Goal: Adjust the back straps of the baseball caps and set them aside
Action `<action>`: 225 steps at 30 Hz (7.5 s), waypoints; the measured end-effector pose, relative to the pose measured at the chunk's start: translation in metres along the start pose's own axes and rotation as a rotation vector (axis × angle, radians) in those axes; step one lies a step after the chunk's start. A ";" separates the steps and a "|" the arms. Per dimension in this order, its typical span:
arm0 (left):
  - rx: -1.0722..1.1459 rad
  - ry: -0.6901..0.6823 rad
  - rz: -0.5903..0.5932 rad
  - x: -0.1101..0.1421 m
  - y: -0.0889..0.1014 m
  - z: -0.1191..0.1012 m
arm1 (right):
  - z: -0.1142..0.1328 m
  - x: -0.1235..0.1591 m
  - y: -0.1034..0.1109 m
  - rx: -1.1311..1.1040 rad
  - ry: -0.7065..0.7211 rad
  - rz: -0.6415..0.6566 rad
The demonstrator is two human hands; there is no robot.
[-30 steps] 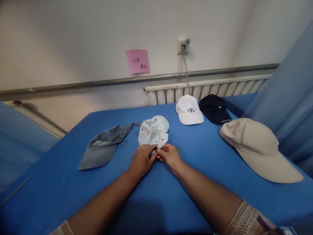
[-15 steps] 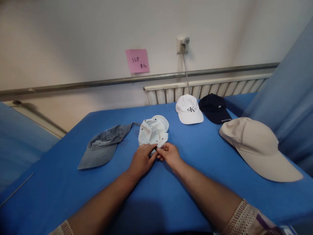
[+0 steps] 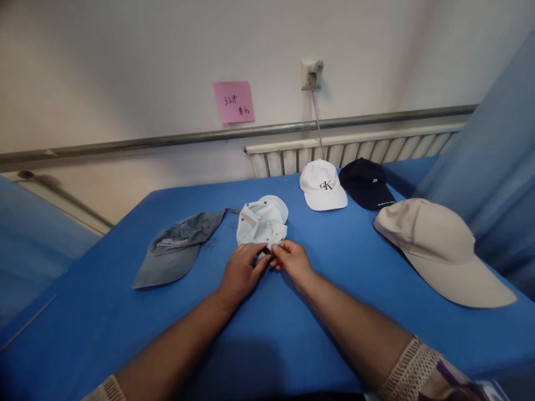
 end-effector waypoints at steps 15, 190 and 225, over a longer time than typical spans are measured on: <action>-0.295 -0.007 0.082 -0.001 -0.012 -0.004 | 0.001 -0.002 0.008 0.109 0.015 -0.089; 0.965 0.431 -0.074 -0.003 -0.034 0.039 | 0.038 0.012 0.021 0.739 0.325 -0.373; 0.083 0.191 -0.048 -0.008 0.003 0.011 | 0.045 0.018 0.004 0.845 0.416 -0.272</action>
Point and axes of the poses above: each hand's wrist, its own x-axis away from the middle knuckle, its own y-axis out of the back of the hand, z = x × y, the point moved 9 cm from there along -x, towards the middle knuckle, and after that the axes turned 8 degrees about z, right-handed, at the moved point
